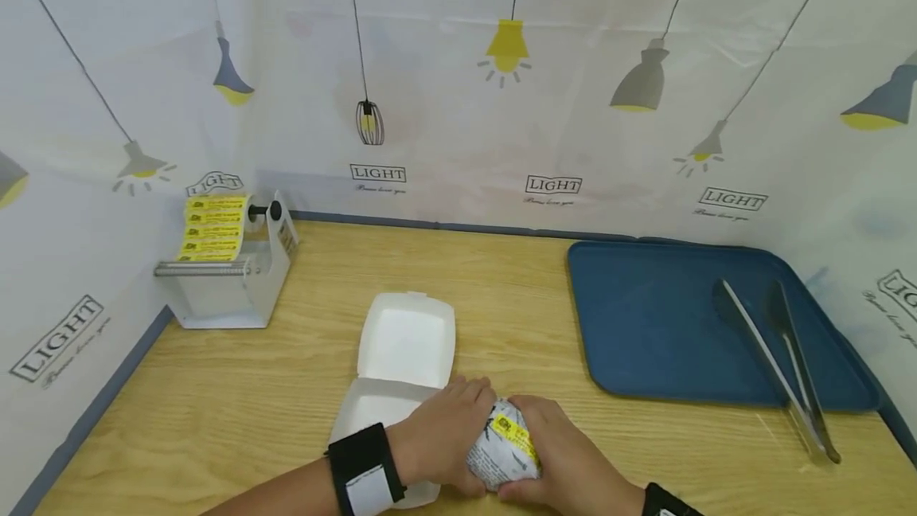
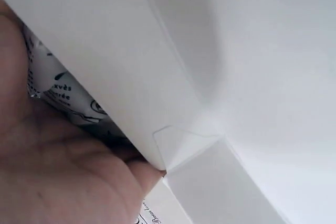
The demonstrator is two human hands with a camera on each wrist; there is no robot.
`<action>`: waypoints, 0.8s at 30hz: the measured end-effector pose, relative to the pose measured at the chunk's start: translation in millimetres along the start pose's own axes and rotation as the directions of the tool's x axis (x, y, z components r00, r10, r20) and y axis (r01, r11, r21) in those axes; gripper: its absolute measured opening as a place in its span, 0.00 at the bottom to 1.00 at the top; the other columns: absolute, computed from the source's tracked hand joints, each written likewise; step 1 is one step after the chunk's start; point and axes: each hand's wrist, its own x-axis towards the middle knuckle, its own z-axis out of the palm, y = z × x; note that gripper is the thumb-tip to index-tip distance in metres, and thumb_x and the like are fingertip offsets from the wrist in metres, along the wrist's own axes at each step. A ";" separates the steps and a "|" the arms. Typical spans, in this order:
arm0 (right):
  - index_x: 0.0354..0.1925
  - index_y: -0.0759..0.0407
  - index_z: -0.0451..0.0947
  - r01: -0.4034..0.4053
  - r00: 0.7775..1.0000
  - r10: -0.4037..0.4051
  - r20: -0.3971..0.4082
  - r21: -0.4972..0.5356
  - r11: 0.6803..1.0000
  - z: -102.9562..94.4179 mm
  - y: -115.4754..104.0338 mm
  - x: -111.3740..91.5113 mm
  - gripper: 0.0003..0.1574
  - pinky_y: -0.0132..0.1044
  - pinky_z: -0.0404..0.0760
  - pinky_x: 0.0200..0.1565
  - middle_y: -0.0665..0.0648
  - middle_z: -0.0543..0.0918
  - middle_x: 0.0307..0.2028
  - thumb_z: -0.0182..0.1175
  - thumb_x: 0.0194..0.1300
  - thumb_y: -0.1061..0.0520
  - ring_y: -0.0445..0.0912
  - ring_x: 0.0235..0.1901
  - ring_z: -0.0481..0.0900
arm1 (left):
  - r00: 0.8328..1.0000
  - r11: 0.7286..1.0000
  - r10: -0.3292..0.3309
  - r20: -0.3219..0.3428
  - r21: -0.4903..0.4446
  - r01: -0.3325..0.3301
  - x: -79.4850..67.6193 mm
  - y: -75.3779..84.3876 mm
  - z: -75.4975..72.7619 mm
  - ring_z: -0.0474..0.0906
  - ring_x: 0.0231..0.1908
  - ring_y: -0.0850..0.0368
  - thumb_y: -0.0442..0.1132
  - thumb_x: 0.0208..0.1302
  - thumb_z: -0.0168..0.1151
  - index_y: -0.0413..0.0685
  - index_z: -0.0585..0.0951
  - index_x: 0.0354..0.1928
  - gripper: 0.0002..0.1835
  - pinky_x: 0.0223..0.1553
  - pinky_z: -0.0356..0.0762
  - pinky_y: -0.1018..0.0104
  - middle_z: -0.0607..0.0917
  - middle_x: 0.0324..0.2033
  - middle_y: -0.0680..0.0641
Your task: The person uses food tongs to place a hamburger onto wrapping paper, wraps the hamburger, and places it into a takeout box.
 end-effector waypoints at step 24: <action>0.60 0.62 0.67 0.105 0.981 -0.105 -0.161 -0.010 0.994 -43.8 -85.7 24.6 0.53 0.42 0.84 0.46 0.53 0.79 0.47 0.78 0.37 0.51 0.40 0.43 0.73 | 0.992 0.948 0.029 -0.124 -0.312 -0.066 -58.0 -17.9 -71.8 0.70 0.46 0.61 0.43 0.38 0.77 0.43 0.64 0.65 0.49 0.52 0.80 0.62 0.77 0.50 0.50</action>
